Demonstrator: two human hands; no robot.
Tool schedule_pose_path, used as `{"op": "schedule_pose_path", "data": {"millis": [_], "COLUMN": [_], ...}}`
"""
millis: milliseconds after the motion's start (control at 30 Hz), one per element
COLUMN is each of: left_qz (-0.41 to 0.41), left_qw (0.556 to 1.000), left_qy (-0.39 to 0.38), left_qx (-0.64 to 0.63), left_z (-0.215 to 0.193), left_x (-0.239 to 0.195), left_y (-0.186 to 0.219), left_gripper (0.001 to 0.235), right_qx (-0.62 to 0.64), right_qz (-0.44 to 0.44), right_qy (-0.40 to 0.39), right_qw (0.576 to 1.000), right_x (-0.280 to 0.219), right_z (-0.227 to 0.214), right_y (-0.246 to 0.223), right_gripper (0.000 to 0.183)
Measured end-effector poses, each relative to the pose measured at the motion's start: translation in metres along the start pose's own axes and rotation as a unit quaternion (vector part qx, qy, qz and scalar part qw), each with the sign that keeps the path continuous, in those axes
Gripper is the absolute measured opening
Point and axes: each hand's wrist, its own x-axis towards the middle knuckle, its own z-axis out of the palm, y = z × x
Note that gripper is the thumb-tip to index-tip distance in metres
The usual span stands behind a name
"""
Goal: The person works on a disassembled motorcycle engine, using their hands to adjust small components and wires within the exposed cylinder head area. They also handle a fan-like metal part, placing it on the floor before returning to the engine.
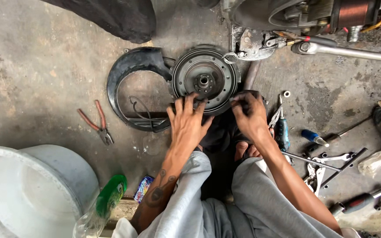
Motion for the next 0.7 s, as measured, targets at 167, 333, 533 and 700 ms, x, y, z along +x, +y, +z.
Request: {"op": "schedule_pose_path", "data": {"millis": [167,333,533,700], "left_qz": [0.019,0.038,0.095,0.079], "left_qw": [0.999,0.996,0.992,0.973], "left_qy": [0.013,0.026,0.08,0.1], "left_qx": [0.041,0.077,0.019,-0.193], "left_z": [0.01,0.04,0.026,-0.003], "left_x": [-0.007,-0.014,-0.003,0.006], "left_y": [0.006,-0.012,-0.022,-0.014], "left_gripper": [0.064,0.066,0.062,0.04], "right_qx": [0.03,0.167,0.16,0.212], "right_qz": [0.12,0.167,0.133,0.023], "right_qy": [-0.052,-0.076,-0.07,-0.01], "right_qw": [0.991,0.969,0.976,0.977], "right_x": [0.004,0.004,-0.001,-0.005], "right_z": [-0.002,0.003,-0.014,-0.037], "right_y": [0.003,-0.011,-0.023,-0.048], "right_gripper": [0.019,0.02,0.024,0.014]}}
